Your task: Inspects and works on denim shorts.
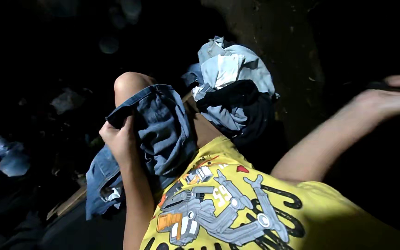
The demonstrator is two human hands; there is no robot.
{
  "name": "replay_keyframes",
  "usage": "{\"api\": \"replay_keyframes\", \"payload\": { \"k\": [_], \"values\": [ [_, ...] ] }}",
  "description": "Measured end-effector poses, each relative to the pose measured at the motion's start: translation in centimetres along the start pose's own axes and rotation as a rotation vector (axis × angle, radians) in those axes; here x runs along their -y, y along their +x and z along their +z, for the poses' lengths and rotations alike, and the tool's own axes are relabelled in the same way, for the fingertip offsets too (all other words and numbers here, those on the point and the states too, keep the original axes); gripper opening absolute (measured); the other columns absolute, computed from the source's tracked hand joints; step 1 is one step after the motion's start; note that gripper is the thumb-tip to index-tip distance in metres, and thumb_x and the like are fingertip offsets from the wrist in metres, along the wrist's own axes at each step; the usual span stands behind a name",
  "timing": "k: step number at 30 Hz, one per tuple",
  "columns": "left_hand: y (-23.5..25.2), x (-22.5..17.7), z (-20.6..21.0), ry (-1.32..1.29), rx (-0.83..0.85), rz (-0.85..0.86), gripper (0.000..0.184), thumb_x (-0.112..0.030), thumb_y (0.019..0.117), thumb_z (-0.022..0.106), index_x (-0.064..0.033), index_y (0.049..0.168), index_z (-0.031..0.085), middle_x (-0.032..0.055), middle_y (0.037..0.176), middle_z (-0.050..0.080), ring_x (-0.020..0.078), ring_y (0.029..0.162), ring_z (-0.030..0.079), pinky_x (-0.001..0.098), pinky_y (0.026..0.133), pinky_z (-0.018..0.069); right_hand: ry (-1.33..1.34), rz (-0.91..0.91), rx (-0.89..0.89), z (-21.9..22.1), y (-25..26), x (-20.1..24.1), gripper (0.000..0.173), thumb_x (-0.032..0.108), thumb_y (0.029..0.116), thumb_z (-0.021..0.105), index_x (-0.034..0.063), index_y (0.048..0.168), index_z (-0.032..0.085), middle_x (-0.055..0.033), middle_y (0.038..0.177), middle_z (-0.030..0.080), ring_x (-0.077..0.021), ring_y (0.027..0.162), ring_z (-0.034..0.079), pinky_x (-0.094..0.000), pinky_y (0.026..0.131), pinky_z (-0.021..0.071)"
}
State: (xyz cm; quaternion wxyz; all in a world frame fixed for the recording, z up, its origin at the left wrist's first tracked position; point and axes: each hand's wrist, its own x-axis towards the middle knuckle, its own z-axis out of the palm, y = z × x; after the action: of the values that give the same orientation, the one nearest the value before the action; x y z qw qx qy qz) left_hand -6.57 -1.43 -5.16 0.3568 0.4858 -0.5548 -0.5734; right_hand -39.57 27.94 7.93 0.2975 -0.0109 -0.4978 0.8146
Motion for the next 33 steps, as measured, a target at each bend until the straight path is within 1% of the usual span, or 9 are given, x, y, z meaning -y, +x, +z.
{"api": "replay_keyframes", "payload": {
  "k": [5, 7, 9, 11, 13, 15, 23, 29, 33],
  "values": [
    [-0.5, -0.5, -0.1, -0.043, -0.026, 0.014, 0.006, 0.002, 0.0903, 0.068, -0.0022, 0.094, 0.067, -0.0104, 0.081, 0.068, -0.0075, 0.076, 0.064, 0.0155, 0.074, 0.0558, -0.429, 0.491, 1.040, 7.3, -15.7, -8.5, 0.056, 0.035, 0.1117, 0.007, 0.0061, 0.134, 0.049, 0.0139, 0.058, 0.043, 0.0021, 0.042, 0.038, -0.0159, 0.041, 0.0368],
    [-0.3, -0.3, -0.3, -0.061, -0.021, -0.014, 0.005, 0.001, 0.0907, 0.069, -0.0020, 0.094, 0.068, -0.0091, 0.080, 0.070, -0.0057, 0.074, 0.065, 0.0169, 0.072, 0.0571, -0.459, 0.355, 1.534, 8.1, -21.6, -10.1, 0.045, 0.024, 0.1113, 0.025, -0.0012, 0.134, 0.055, 0.0087, 0.080, 0.056, 0.0038, 0.062, 0.049, -0.0160, 0.057, 0.0442],
    [-0.4, -0.3, -0.6, -0.102, -0.026, -0.054, 0.005, 0.001, 0.0915, 0.067, -0.0033, 0.093, 0.068, -0.0080, 0.077, 0.070, -0.0033, 0.069, 0.066, 0.0183, 0.067, 0.0580, -0.474, 0.193, 1.866, 8.5, -25.5, -10.0, 0.044, 0.029, 0.1060, 0.050, 0.0050, 0.143, 0.056, -0.0061, 0.114, 0.070, -0.0087, 0.093, 0.066, -0.0336, 0.083, 0.0561],
    [-0.3, -0.3, -0.7, -0.158, -0.037, -0.072, 0.008, 0.002, 0.0918, 0.066, -0.0051, 0.092, 0.069, -0.0083, 0.076, 0.070, -0.0025, 0.068, 0.066, 0.0187, 0.066, 0.0580, -0.495, 0.098, 2.040, 8.5, -27.5, -9.7, 0.056, 0.040, 0.1031, 0.054, 0.0130, 0.152, 0.048, -0.0105, 0.107, 0.072, -0.0222, 0.088, 0.068, -0.0495, 0.076, 0.0563],
    [-0.3, -0.4, -0.8, -0.217, -0.052, -0.118, 0.012, 0.003, 0.0914, 0.064, -0.0074, 0.089, 0.068, -0.0085, 0.073, 0.069, -0.0013, 0.066, 0.065, 0.0194, 0.064, 0.0578, -0.498, -0.004, 2.147, 7.7, -28.0, -9.1, 0.058, 0.036, 0.1043, 0.052, 0.0154, 0.157, 0.040, -0.0088, 0.095, 0.068, -0.0225, 0.070, 0.064, -0.0452, 0.056, 0.0531],
    [-0.1, -0.7, -0.7, -0.262, -0.053, -0.143, 0.017, 0.004, 0.0927, 0.061, -0.0106, 0.086, 0.066, -0.0097, 0.072, 0.069, -0.0022, 0.065, 0.066, 0.0182, 0.063, 0.0582, -0.467, -0.080, 2.178, 7.2, -28.2, -9.6, 0.058, 0.034, 0.1047, 0.051, 0.0152, 0.158, 0.040, -0.0085, 0.093, 0.066, -0.0217, 0.066, 0.061, -0.0424, 0.051, 0.0492],
    [0.0, -0.7, 0.0, -0.315, -0.040, -0.155, 0.018, 0.006, 0.0908, 0.062, -0.0108, 0.087, 0.067, -0.0082, 0.074, 0.071, -0.0014, 0.067, 0.067, 0.0186, 0.066, 0.0591, -0.421, -0.145, 2.081, 6.0, -28.7, -10.7, 0.063, 0.050, 0.1055, 0.045, 0.0089, 0.153, 0.047, -0.0114, 0.091, 0.069, -0.0221, 0.067, 0.061, -0.0394, 0.056, 0.0500],
    [0.2, -0.5, 0.0, -0.260, -0.048, -0.171, 0.015, 0.003, 0.0896, 0.063, -0.0105, 0.086, 0.067, -0.0074, 0.072, 0.069, -0.0004, 0.063, 0.065, 0.0191, 0.060, 0.0570, -0.477, -0.136, 2.098, 6.1, -28.7, -10.4, 0.060, 0.034, 0.1070, 0.050, 0.0063, 0.158, 0.035, -0.0175, 0.112, 0.068, -0.0267, 0.078, 0.068, -0.0416, 0.063, 0.0563],
    [0.0, -0.3, 0.0, -0.189, -0.028, -0.102, 0.015, 0.005, 0.0894, 0.063, -0.0099, 0.087, 0.066, -0.0095, 0.073, 0.068, -0.0031, 0.065, 0.064, 0.0173, 0.063, 0.0564, -0.456, -0.238, 2.083, 6.1, -29.2, -10.4, 0.051, 0.030, 0.1082, 0.046, 0.0110, 0.155, 0.045, -0.0133, 0.092, 0.059, -0.0245, 0.066, 0.059, -0.0380, 0.051, 0.0476]
  ]
}}
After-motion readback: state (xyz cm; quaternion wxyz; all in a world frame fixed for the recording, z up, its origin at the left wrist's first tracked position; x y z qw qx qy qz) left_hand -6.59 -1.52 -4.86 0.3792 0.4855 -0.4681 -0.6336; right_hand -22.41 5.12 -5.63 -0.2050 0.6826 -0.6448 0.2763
